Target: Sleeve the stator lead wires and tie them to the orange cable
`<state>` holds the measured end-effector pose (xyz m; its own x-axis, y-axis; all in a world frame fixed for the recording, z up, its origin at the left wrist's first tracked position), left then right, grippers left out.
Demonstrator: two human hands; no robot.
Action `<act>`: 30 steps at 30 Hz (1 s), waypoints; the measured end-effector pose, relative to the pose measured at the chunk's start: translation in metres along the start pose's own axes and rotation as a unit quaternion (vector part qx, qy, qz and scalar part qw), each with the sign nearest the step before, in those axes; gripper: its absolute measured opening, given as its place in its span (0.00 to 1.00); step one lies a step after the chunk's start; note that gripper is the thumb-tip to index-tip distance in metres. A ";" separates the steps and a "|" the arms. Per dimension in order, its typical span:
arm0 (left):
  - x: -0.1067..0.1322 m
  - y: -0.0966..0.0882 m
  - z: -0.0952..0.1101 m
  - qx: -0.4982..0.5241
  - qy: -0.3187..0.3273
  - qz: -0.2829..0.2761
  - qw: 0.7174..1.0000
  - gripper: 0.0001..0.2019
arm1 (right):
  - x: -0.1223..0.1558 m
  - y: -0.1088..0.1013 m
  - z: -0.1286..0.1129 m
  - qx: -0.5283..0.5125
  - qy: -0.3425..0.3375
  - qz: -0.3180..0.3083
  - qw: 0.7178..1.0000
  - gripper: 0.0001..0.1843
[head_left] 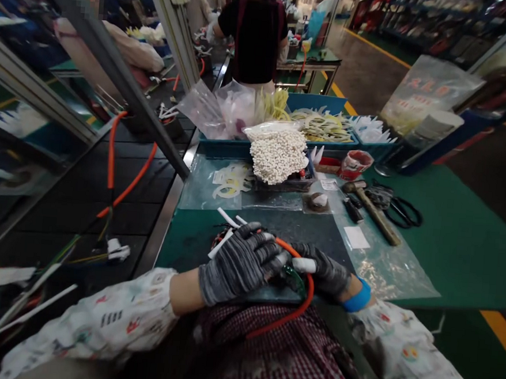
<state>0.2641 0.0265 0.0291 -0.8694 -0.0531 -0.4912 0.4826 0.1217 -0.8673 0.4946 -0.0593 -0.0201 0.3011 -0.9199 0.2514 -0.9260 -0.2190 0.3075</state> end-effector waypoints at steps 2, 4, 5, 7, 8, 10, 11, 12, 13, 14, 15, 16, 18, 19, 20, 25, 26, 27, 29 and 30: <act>0.000 -0.005 -0.007 0.055 -0.028 0.013 0.998 0.15 | 0.006 -0.004 -0.003 0.117 -0.058 0.078 0.988 0.25; -0.004 -0.013 -0.018 0.159 -0.078 0.016 0.984 0.14 | 0.017 -0.006 -0.011 0.227 -0.162 0.208 0.938 0.25; -0.007 -0.016 -0.024 0.219 -0.099 0.008 0.971 0.14 | 0.024 -0.004 -0.017 0.270 -0.220 0.251 0.903 0.27; -0.015 -0.020 -0.034 0.334 -0.120 -0.022 0.935 0.13 | 0.037 0.008 -0.031 0.347 -0.311 0.240 0.852 0.32; -0.019 -0.020 -0.038 0.386 -0.128 -0.038 0.913 0.12 | 0.041 0.017 -0.038 0.377 -0.330 0.191 0.844 0.31; -0.025 -0.020 -0.042 0.455 -0.156 -0.055 0.875 0.13 | 0.044 0.035 -0.046 0.389 -0.302 0.109 0.863 0.20; -0.025 -0.019 -0.042 0.466 -0.176 -0.054 0.865 0.15 | 0.043 0.042 -0.048 0.379 -0.279 0.093 0.877 0.15; -0.024 -0.019 -0.040 0.459 -0.194 -0.042 0.866 0.19 | 0.041 0.046 -0.047 0.367 -0.273 0.095 0.884 0.13; -0.022 -0.021 -0.037 0.433 -0.208 -0.023 0.877 0.22 | 0.039 0.049 -0.045 0.362 -0.286 0.108 0.881 0.13; -0.019 -0.023 -0.034 0.393 -0.215 0.000 0.894 0.24 | 0.038 0.050 -0.043 0.368 -0.313 0.128 0.866 0.13; -0.015 -0.026 -0.029 0.346 -0.209 0.021 0.914 0.26 | 0.038 0.050 -0.039 0.383 -0.346 0.151 0.843 0.12; -0.011 -0.030 -0.024 0.299 -0.188 0.038 0.935 0.26 | 0.038 0.049 -0.036 0.401 -0.375 0.175 0.817 0.12; -0.004 -0.034 -0.013 0.204 -0.132 0.062 0.968 0.30 | 0.039 0.048 -0.030 0.429 -0.393 0.212 0.785 0.10; -0.002 -0.033 -0.008 0.162 -0.110 0.068 0.978 0.30 | 0.038 0.048 -0.029 0.435 -0.391 0.222 0.780 0.09; -0.001 -0.031 -0.004 0.125 -0.098 0.076 0.984 0.28 | 0.037 0.049 -0.028 0.429 -0.391 0.231 0.781 0.08; 0.000 -0.005 0.010 0.026 -0.119 0.138 0.983 0.11 | 0.011 0.061 -0.024 0.236 -0.396 0.400 0.792 0.11; 0.003 -0.002 0.010 0.014 -0.115 0.148 0.982 0.13 | 0.002 0.064 -0.022 0.192 -0.397 0.439 0.783 0.13; 0.006 -0.001 0.008 0.008 -0.107 0.149 0.983 0.15 | -0.008 0.067 -0.018 0.156 -0.396 0.472 0.772 0.14; 0.018 -0.006 -0.001 0.033 -0.086 0.125 0.988 0.18 | -0.027 0.074 -0.010 0.108 -0.390 0.503 0.764 0.13; 0.025 -0.010 -0.011 0.068 -0.096 0.105 0.987 0.21 | -0.035 0.077 -0.005 0.095 -0.385 0.496 0.773 0.12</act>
<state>0.2362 0.0349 0.0266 -0.7185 -0.2301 -0.6564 0.6716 0.0157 -0.7407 0.4140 -0.0419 -0.0011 -0.7346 -0.5709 -0.3666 -0.6534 0.7408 0.1558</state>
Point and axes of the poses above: each hand's wrist, its own x-axis away from the middle knuckle, its own y-axis out of the palm, z = x × y, the point moved 1 cm from there along -x, towards the middle knuckle, and after that the axes turned 5 degrees about z, right-handed, at the moved point
